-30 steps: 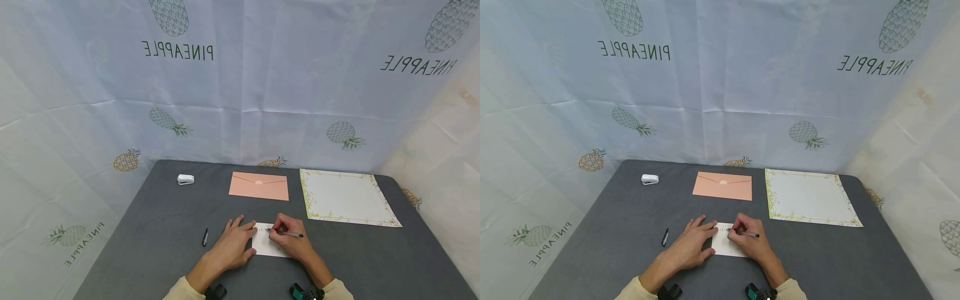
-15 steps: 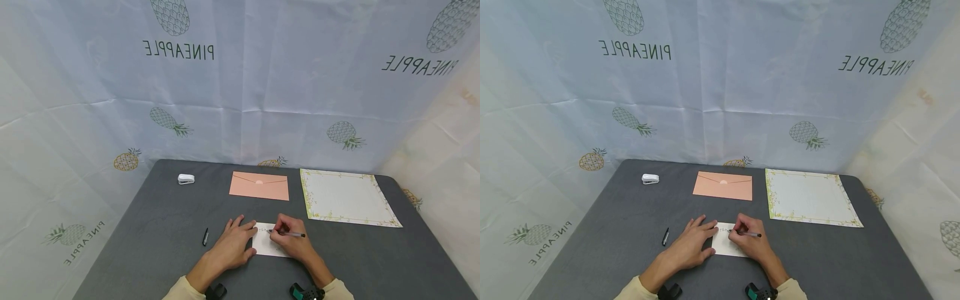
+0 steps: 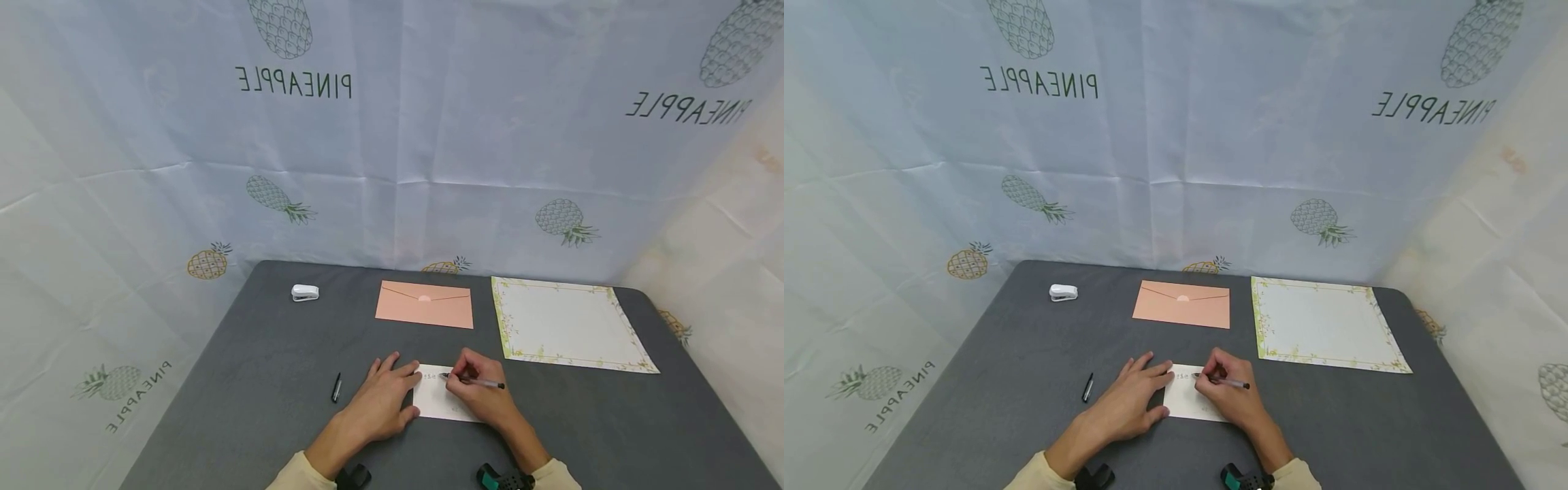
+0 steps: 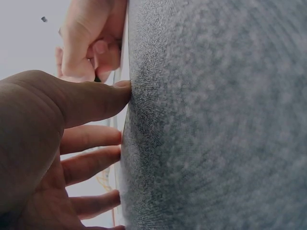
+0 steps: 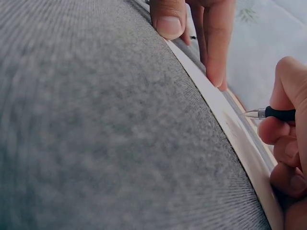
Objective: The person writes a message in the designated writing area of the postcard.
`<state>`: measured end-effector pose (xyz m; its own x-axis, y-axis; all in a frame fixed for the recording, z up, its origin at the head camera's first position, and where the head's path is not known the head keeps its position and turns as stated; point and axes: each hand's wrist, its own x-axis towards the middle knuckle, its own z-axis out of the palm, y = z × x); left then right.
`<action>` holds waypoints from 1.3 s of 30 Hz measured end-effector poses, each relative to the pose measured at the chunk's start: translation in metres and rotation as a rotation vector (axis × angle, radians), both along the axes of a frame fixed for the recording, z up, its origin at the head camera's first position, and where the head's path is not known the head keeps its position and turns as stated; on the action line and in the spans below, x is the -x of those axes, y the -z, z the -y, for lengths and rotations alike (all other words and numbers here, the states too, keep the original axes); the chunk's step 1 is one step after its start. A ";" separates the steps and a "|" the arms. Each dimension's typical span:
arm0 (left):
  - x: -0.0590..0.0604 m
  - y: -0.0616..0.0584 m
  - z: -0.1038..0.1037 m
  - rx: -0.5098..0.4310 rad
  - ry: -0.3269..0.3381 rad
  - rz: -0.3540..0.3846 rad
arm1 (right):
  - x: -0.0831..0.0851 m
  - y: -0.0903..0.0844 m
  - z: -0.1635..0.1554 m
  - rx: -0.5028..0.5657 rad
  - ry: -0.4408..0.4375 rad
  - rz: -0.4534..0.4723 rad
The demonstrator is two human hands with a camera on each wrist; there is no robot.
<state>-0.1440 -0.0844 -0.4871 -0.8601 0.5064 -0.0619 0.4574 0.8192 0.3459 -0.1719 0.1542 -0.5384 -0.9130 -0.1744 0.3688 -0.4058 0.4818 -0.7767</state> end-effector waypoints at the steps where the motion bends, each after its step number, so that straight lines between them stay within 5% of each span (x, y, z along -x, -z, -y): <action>1: 0.000 0.000 0.000 -0.002 0.001 -0.001 | 0.000 0.000 0.000 -0.002 -0.002 -0.001; 39: 0.000 0.002 -0.001 0.005 0.007 -0.034 | 0.003 0.003 0.000 0.012 -0.038 -0.047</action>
